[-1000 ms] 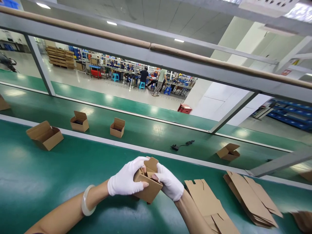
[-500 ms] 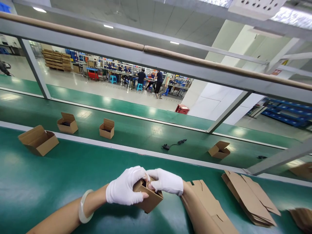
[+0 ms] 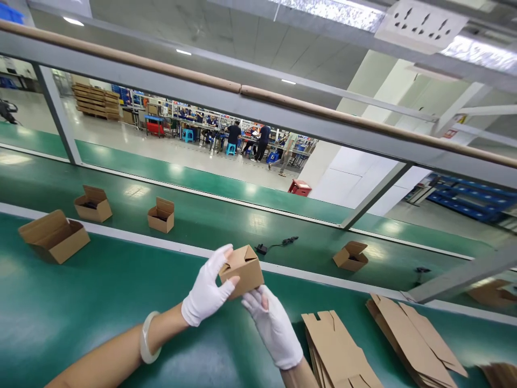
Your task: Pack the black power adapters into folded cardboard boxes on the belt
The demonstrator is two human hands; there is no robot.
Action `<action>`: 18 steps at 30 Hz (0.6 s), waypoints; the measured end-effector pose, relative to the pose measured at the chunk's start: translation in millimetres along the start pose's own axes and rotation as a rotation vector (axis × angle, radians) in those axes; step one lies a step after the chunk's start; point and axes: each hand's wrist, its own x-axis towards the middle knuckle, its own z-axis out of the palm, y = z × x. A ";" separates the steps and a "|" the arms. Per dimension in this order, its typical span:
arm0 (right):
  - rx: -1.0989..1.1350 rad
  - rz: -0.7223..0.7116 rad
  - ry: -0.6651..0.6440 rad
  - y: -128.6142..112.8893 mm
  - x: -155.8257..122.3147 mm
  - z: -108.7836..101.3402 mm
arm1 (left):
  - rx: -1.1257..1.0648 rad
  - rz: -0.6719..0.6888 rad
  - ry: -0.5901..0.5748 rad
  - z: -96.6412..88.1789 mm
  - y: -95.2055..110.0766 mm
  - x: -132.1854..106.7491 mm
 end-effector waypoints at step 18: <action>-1.641 0.237 -0.177 -34.4 -4.6 -18.1 | 0.476 -0.274 -0.489 45.3 -123.7 61.0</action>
